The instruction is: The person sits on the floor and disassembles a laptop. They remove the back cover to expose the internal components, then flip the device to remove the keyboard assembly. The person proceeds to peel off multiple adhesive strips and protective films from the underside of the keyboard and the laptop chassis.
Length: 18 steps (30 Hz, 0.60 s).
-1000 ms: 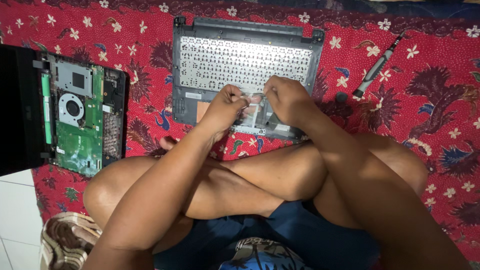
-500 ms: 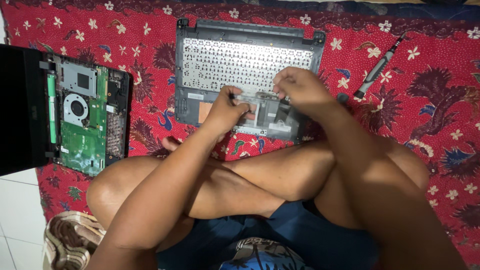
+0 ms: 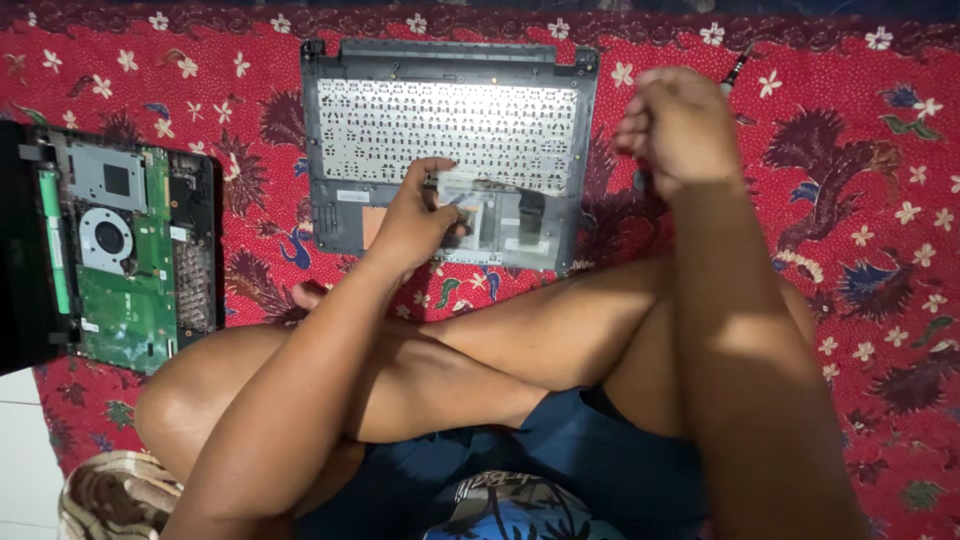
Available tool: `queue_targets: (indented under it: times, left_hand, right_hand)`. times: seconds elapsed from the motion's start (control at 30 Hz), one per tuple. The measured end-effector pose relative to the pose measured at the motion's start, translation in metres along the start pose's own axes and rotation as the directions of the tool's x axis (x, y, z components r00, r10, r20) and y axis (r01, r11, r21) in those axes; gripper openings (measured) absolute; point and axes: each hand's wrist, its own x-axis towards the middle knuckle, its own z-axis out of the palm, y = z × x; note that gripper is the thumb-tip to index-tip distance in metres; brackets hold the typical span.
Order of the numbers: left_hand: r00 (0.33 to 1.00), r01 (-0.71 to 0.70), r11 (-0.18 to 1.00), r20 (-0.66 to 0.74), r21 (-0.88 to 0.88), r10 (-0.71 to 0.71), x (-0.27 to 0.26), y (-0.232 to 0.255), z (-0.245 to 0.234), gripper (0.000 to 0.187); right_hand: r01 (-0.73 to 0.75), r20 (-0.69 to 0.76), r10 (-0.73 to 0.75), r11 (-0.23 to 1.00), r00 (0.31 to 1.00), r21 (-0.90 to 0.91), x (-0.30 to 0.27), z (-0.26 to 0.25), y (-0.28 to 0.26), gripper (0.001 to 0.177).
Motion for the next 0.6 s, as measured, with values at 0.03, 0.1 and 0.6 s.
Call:
queue_targets:
  times: [0.03,0.1,0.6]
  left_hand:
    - [1.0,-0.03,0.999,0.008,0.029,0.03,0.0,0.001,0.0,0.055]
    - [0.996,-0.091,0.992,0.025,0.085,0.089,-0.004,0.007,0.001,0.047]
    - [0.75,-0.602,0.659,0.036,0.451,0.661,-0.055,0.088,0.034,0.038]
  right_hand:
    - [0.045,-0.053,-0.042,0.998,0.998,0.052,-0.004,-0.002,-0.007,0.014]
    - [0.05,0.1,-0.067,0.986,0.993,0.161,-0.01,0.006,-0.011,0.01]
    - [-0.143,0.556,0.034,0.978,0.83,0.154,-0.032,0.067,0.017,0.017]
